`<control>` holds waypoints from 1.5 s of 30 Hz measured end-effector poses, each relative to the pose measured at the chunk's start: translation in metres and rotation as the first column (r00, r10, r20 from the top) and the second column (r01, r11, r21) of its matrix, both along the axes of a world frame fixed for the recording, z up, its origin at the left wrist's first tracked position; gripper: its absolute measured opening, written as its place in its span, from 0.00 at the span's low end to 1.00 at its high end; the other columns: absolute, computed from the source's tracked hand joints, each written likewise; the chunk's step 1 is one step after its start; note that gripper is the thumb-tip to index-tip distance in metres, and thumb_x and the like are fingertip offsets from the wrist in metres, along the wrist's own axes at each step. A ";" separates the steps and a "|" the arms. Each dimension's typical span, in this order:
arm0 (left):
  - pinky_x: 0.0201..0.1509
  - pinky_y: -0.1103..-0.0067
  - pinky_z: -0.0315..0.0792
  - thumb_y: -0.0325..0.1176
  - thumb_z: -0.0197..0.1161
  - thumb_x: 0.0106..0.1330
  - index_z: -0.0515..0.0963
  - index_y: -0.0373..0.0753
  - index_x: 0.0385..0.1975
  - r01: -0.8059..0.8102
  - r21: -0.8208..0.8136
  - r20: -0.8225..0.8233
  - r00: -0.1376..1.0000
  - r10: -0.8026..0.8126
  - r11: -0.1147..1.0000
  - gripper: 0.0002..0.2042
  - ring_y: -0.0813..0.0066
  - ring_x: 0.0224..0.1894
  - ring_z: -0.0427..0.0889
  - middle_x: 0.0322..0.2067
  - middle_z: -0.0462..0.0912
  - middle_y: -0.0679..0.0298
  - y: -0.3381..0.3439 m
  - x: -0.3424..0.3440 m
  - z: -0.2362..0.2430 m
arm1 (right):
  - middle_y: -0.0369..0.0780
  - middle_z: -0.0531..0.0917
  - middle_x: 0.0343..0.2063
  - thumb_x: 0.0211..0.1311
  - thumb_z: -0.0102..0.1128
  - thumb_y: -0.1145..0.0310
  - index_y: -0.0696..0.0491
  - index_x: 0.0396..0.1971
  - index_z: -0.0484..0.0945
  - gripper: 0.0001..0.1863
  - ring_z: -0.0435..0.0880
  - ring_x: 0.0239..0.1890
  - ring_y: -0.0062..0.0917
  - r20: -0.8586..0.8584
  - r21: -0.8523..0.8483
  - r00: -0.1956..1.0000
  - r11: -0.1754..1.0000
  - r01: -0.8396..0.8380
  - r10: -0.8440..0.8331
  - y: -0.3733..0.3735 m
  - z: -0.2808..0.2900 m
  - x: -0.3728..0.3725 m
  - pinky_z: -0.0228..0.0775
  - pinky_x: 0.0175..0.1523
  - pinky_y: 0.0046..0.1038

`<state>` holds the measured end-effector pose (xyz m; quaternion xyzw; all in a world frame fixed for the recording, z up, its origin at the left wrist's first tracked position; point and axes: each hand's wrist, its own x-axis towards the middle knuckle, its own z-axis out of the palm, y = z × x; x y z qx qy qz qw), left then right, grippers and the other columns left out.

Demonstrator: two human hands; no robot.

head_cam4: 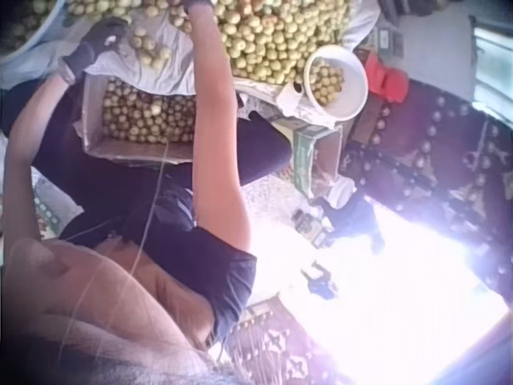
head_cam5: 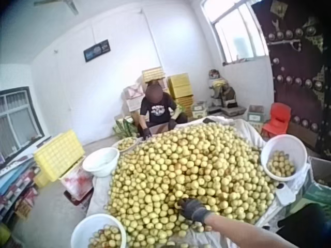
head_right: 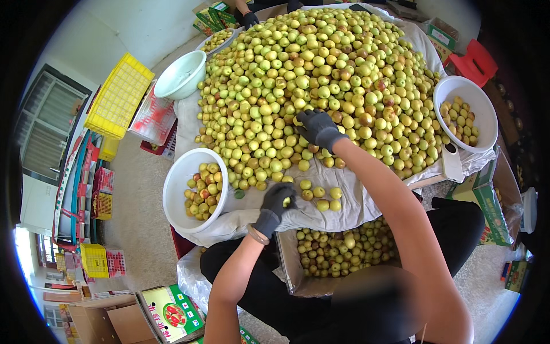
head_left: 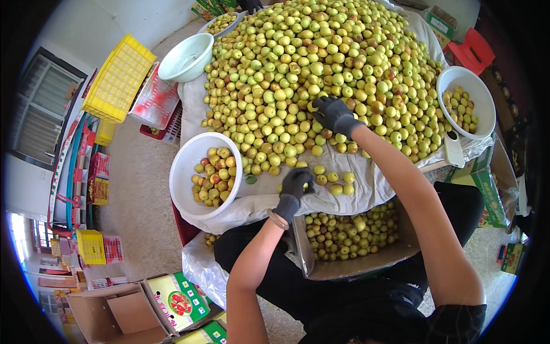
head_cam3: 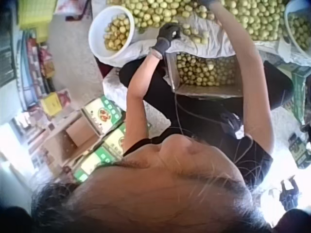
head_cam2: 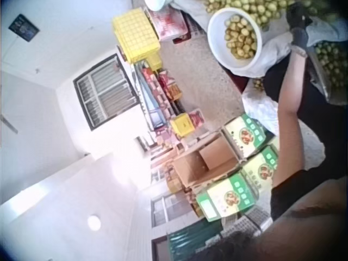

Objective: The person sits on the floor and sorts small green-yellow fruits from a large pile on a table into a cardboard box and a white bowl. They handle the fruit by hand, wearing black gloves, and occasionally place items into a separate bowl.

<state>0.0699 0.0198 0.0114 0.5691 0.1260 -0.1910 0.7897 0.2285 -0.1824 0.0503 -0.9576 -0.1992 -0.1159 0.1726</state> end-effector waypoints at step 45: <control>0.18 0.82 0.69 0.53 0.53 0.64 0.69 0.42 0.44 -0.198 -0.134 -0.178 0.969 0.173 0.971 0.21 0.75 0.21 0.74 0.29 0.76 0.60 0.067 0.024 -0.007 | 0.39 0.79 0.33 0.49 0.62 0.69 0.53 0.35 0.77 0.11 0.77 0.37 0.36 0.102 0.260 0.986 0.953 -0.154 0.131 0.006 -0.026 -0.161 0.70 0.43 0.35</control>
